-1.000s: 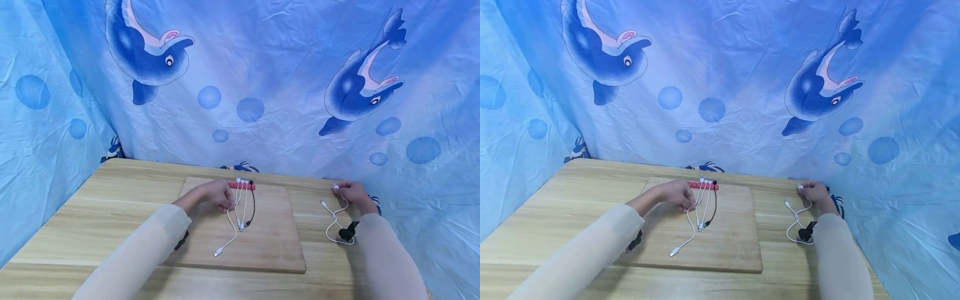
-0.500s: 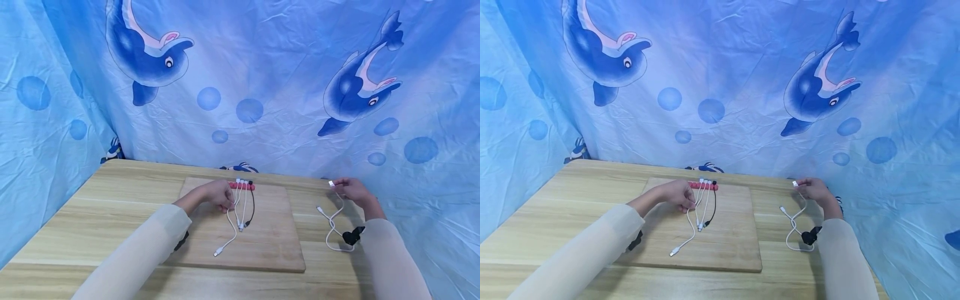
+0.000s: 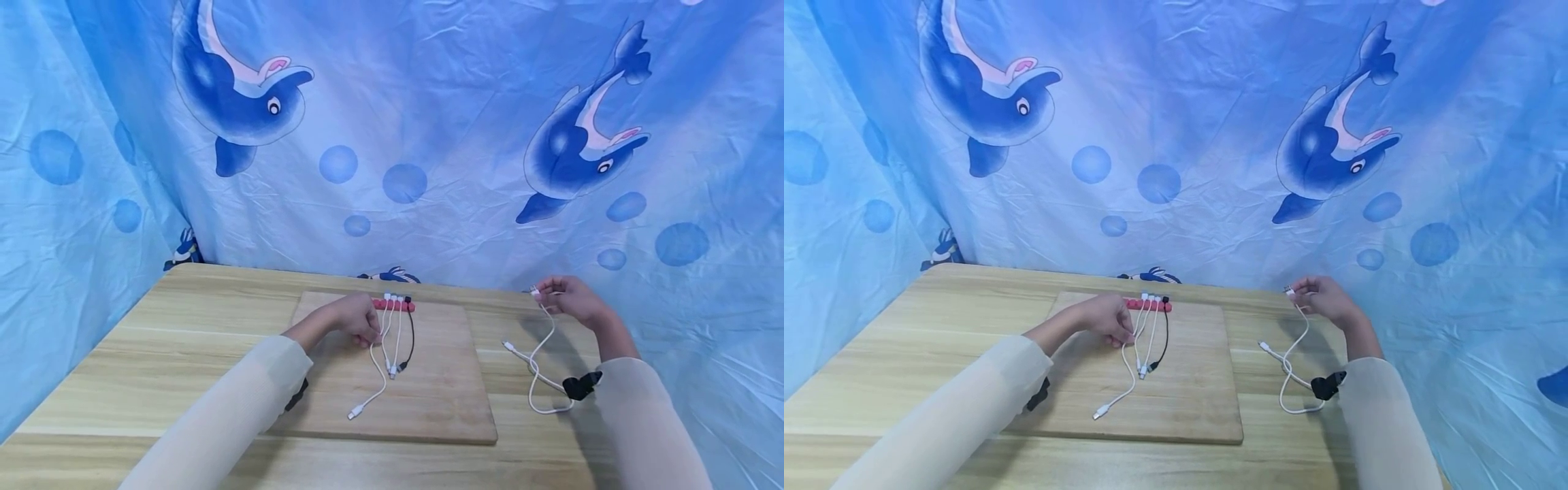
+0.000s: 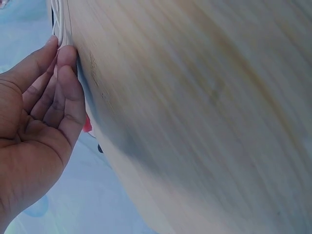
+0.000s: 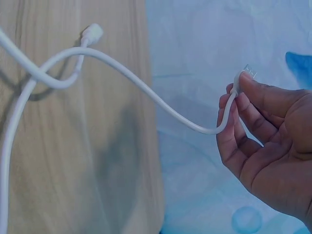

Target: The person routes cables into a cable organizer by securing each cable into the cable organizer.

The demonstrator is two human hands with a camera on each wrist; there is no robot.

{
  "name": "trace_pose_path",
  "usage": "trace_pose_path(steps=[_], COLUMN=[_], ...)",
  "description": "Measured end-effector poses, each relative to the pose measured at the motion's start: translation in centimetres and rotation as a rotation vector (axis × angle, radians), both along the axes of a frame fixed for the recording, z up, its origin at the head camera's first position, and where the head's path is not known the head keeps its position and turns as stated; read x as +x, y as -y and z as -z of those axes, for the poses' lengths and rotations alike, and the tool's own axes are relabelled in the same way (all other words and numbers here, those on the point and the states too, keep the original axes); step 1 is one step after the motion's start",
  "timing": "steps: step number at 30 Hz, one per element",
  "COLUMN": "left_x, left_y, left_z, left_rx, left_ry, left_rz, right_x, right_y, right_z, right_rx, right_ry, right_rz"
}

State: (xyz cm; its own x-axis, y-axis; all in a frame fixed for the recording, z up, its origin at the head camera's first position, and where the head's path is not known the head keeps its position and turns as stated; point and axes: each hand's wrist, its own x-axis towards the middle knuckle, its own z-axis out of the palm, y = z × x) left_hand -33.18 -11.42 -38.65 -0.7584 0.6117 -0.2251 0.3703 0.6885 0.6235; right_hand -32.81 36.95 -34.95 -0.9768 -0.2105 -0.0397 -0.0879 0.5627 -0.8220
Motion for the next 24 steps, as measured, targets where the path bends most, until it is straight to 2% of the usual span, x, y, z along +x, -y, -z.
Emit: trace_pose_path(steps=[10, 16, 20, 24], left_x=[-0.2, -0.3, -0.3, -0.3], left_y=[0.5, 0.8, 0.9, 0.8], left_z=[-0.2, -0.3, -0.3, -0.4], left_rx=[0.001, 0.027, 0.048, 0.068], left_ry=[-0.017, -0.001, 0.005, 0.007], left_rz=[-0.003, -0.018, -0.02, -0.047], right_x=[0.8, 1.2, 1.3, 1.2], right_y=[2.1, 3.4, 4.5, 5.7], right_z=[-3.1, -5.3, -6.7, -7.8], right_rx=[0.044, 0.093, 0.101, 0.084], right_ry=[-0.028, -0.048, -0.058, -0.07], right_rz=[0.006, 0.023, 0.03, 0.052])
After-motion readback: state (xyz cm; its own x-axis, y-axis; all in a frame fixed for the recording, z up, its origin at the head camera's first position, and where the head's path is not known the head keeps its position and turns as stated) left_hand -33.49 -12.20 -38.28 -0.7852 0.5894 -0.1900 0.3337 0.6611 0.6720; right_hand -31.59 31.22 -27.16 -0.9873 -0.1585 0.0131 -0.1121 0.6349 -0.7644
